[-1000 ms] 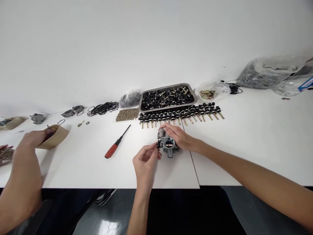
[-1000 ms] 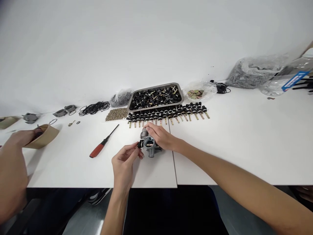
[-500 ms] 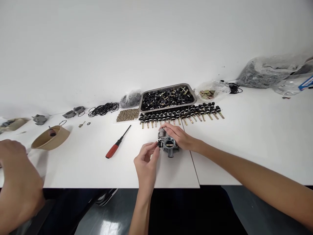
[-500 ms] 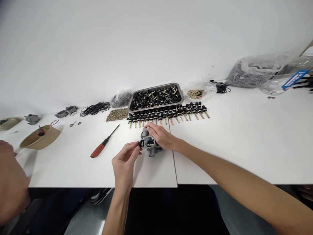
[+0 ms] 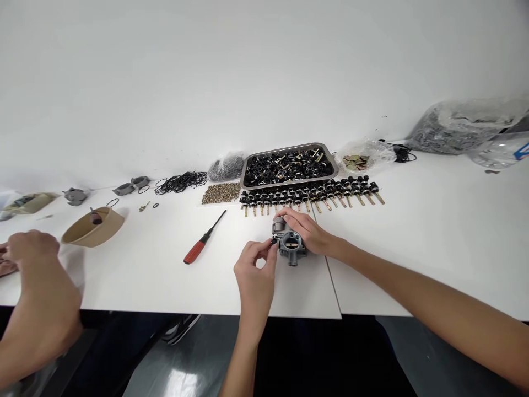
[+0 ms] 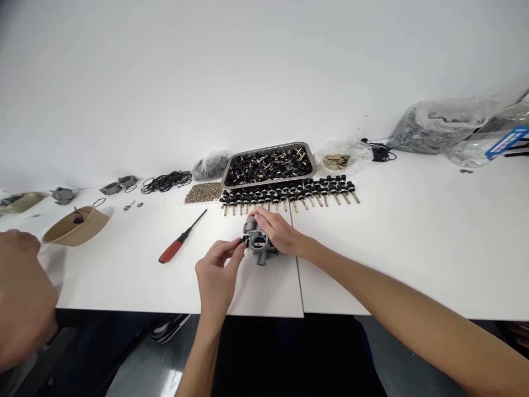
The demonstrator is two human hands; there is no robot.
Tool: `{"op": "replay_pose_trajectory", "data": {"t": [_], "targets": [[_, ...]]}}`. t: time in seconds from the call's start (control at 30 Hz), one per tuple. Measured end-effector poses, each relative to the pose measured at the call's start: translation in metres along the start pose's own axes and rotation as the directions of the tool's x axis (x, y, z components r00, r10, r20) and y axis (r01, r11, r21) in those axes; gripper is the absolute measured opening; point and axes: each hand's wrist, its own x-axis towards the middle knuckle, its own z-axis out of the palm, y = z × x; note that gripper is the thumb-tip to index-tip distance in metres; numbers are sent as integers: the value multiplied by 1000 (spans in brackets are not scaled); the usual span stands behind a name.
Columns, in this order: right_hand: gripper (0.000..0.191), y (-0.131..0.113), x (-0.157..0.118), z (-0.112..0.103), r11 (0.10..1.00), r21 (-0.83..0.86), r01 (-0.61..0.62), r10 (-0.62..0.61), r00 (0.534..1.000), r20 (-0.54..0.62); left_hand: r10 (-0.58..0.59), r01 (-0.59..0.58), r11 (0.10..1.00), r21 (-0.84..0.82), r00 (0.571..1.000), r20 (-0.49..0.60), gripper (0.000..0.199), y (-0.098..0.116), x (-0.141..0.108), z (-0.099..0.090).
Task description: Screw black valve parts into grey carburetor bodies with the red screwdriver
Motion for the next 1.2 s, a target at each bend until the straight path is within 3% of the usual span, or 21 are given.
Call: {"op": "replay_pose_trajectory", "data": {"t": [0.1,0.17,0.37,0.63,0.83,1.07,1.2], "targets": [[37,-1,0,-1,1000,4,-27,27,999,22,-157,159,984,-85,987,31,24,3,2,1],[36,-1,0,-1,999,7,-36,36,999,29,-199,203,967,-152,979,42,27,2,2,2],[34,-5,-1,-3,1000,-12,-26,27,999,46,-227,212,923,-320,974,-9,31,-8,-4,7],[35,-5,0,-5,999,-54,-7,10,999,47,-275,253,900,-355,961,-12,30,-7,1,3],[34,-6,0,-4,999,-47,2,0,998,55,-297,241,889,-389,951,-90,35,-14,4,0],[35,-4,0,-4,998,-55,14,-12,999,47,-377,312,847,-431,923,-73,35,-11,-1,9],[35,-3,-1,-5,999,-47,8,-5,999,49,-316,257,881,-398,944,-91,29,-8,-6,12]]}}
